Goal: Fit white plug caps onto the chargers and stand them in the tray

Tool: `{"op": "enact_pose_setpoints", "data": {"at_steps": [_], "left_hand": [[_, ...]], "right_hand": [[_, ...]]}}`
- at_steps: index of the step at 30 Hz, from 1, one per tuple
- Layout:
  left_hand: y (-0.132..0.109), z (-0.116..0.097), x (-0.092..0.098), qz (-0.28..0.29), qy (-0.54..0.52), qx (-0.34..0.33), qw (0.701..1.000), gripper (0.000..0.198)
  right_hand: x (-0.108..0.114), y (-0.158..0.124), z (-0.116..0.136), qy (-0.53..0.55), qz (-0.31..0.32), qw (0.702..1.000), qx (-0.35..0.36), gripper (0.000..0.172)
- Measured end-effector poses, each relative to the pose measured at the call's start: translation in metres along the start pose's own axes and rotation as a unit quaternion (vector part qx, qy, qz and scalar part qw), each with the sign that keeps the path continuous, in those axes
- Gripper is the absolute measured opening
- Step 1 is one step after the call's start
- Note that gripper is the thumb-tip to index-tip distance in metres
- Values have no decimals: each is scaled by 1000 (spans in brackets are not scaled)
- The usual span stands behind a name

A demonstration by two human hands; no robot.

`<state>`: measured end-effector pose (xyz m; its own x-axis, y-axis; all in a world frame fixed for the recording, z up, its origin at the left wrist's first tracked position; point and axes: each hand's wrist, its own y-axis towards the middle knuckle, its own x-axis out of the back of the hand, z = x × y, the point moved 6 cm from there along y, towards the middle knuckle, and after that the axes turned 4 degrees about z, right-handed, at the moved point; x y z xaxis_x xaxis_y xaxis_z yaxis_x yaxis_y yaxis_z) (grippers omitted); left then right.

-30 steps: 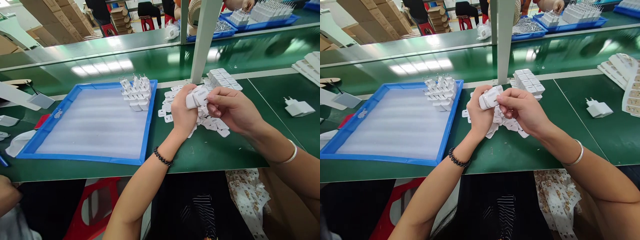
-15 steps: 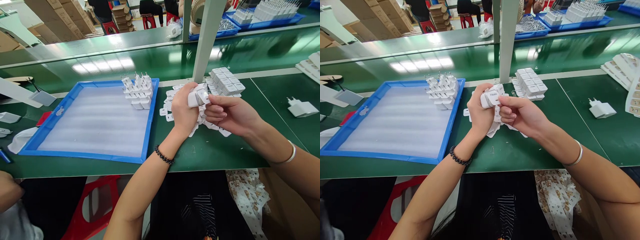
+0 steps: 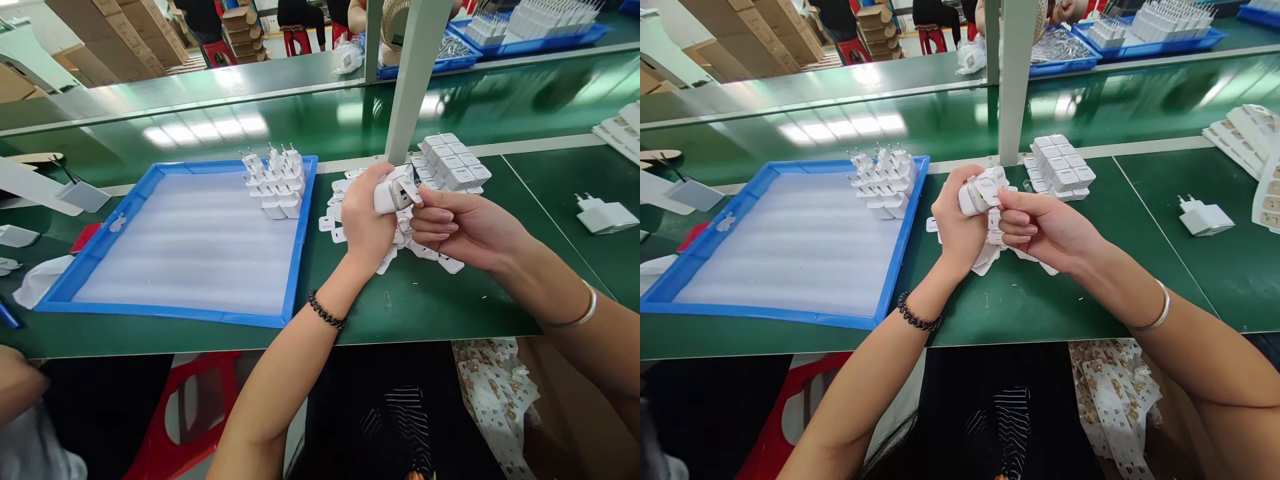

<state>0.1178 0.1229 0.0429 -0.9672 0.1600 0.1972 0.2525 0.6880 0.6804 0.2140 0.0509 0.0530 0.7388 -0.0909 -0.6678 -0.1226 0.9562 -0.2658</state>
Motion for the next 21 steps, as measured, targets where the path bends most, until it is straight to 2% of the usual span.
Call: {"op": "enact_pose_setpoints", "data": {"at_steps": [5,8,13,21], "left_hand": [[0,-3,2,3,27,-15,1000,28],[0,-4,2,6,38,-22,999,30],[0,-6,2,6,50,-26,998,29],[-1,-4,2,11,55,-11,998,28]], "right_hand": [[-2,-2,1,-75,8,997,31,56],[-2,-5,5,-147,-21,985,86,49],[-4,-12,14,-248,-75,950,175,33],[-6,-13,15,-281,-69,940,182,38]]}}
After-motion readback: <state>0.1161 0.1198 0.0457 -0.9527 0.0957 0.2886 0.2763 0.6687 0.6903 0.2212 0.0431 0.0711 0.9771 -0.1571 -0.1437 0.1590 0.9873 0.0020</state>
